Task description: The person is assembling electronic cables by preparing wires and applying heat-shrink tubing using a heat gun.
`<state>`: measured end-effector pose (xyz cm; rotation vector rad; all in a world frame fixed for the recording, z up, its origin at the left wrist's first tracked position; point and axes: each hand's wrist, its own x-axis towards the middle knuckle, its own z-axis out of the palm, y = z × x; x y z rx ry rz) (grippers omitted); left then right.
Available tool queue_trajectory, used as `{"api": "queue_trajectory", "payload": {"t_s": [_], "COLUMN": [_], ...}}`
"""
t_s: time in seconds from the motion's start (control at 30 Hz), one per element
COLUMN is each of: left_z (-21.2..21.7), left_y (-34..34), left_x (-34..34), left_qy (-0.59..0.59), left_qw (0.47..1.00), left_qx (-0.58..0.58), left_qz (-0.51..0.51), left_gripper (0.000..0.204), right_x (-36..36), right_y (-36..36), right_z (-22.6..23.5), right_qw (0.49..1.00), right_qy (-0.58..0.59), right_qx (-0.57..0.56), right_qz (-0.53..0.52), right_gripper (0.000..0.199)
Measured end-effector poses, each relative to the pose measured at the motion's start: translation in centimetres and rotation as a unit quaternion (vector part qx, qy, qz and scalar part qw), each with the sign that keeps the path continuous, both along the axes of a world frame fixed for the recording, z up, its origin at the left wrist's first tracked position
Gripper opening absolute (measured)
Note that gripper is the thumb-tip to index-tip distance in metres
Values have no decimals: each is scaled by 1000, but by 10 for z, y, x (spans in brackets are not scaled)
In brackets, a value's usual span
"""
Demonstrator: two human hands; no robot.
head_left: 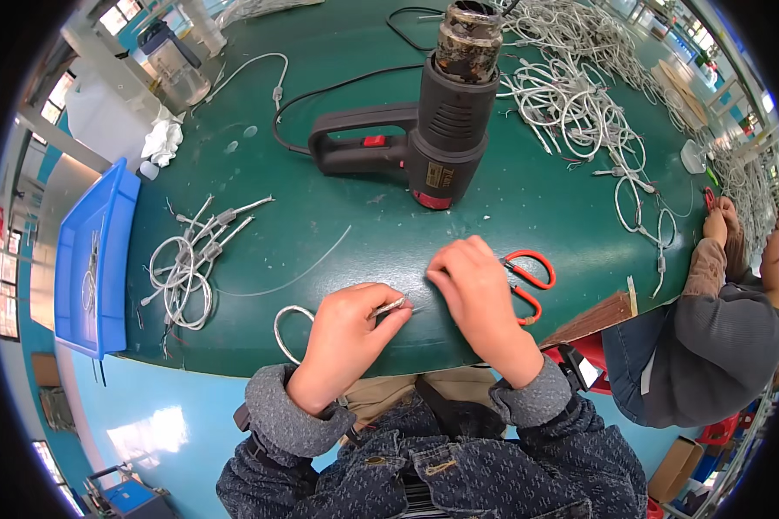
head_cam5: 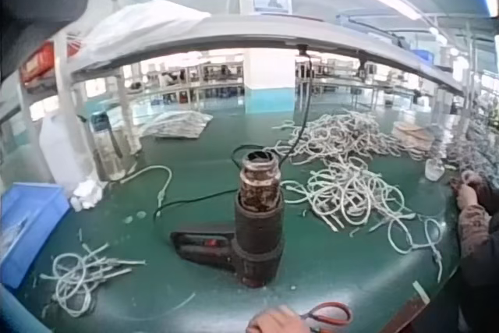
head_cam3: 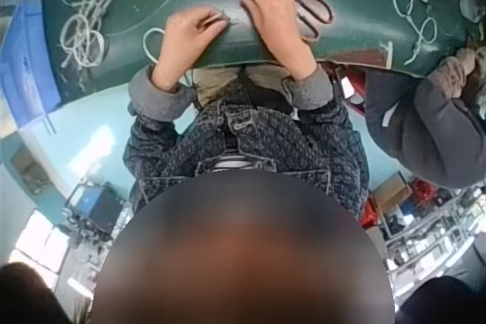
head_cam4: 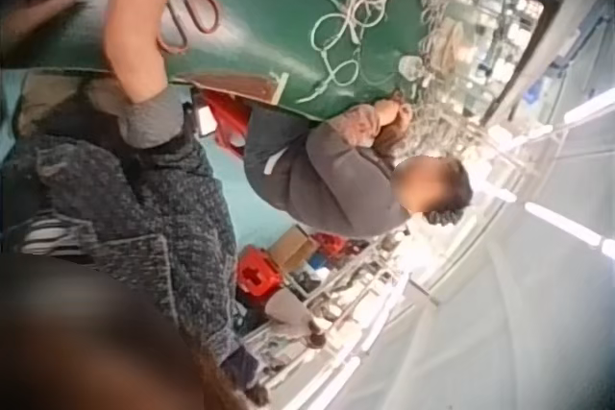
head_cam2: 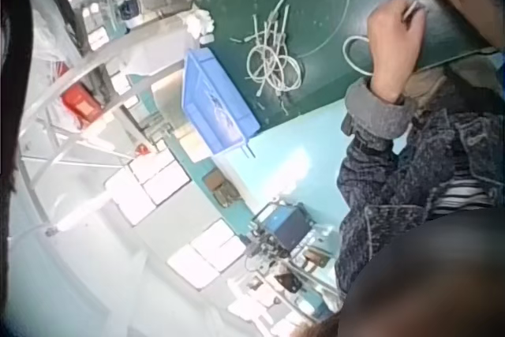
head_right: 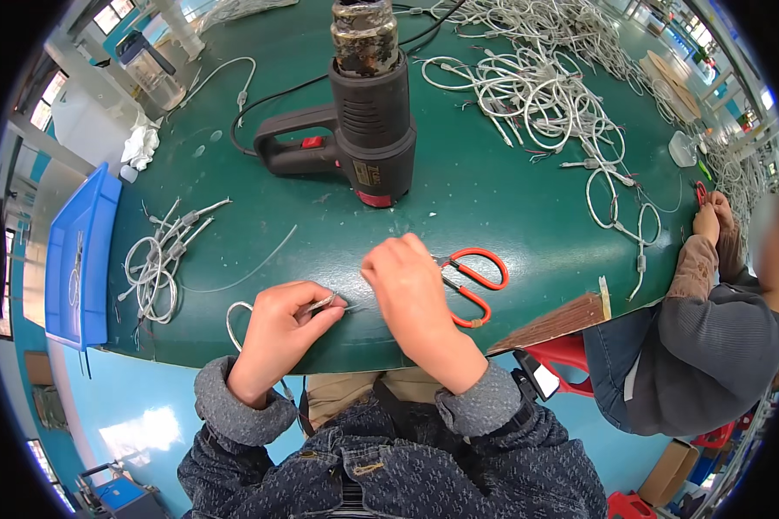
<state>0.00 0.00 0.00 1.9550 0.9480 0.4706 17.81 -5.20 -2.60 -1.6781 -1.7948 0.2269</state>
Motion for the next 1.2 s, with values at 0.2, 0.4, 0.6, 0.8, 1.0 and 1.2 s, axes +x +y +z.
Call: {"api": "queue_trajectory", "payload": {"t_s": [0.2, 0.4, 0.6, 0.8, 1.0, 1.2], "left_z": [-3, 2, 18, 31, 32, 32], "left_y": [3, -2, -11, -29, -34, -37], "left_x": [2, 1, 0, 4, 3, 3], "left_qy": [-27, -52, -92, -41, -36, -31], "left_qw": [999, 998, 993, 971, 951, 945], "left_qx": [21, 27, 68, 227, 295, 316], "left_qz": [2, 17, -6, 56, 79, 81], "left_gripper": [10, 10, 10, 13, 17, 19], "right_x": [5, 3, 0, -12, -20, -23], "right_y": [-9, -14, -24, -30, -34, -35], "right_z": [6, 13, 30, 30, 35, 38], "right_qw": [980, 943, 827, 774, 797, 807], "right_qy": [185, 325, 557, 625, 598, 585], "right_qx": [23, -12, -75, -101, -81, -84], "right_qz": [-71, -66, -16, -3, -19, -13], "right_gripper": [6, 8, 9, 6, 4, 4]}}
